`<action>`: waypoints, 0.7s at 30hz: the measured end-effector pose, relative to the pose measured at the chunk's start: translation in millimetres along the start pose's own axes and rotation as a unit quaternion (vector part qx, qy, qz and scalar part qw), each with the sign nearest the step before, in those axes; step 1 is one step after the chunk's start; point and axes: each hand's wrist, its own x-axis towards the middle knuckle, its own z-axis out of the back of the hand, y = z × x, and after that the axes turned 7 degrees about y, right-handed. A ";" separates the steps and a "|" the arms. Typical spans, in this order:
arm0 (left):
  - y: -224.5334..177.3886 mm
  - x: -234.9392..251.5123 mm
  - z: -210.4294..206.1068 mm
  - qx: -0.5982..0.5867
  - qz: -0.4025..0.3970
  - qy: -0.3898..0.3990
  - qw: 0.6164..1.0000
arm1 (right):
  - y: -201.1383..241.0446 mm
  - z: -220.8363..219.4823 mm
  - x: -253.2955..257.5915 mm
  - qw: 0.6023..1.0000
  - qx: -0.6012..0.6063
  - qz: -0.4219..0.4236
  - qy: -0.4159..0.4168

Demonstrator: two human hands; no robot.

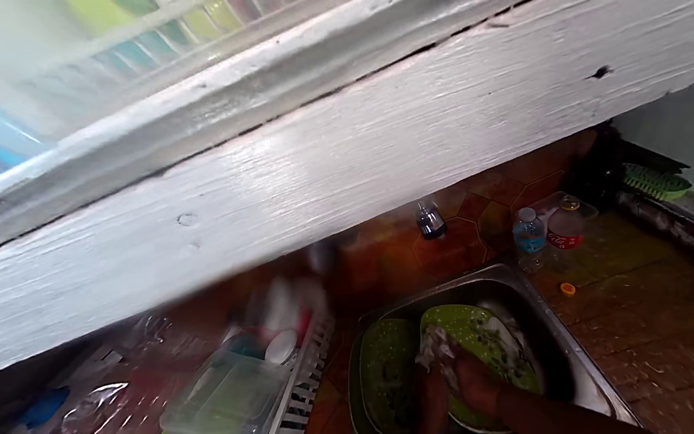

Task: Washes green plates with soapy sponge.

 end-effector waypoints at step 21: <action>0.2 -33.7 -7.9 -0.046 -0.004 -0.091 0.995 | -39.9 37.8 -10.7 0.989 -0.112 -0.090 0.036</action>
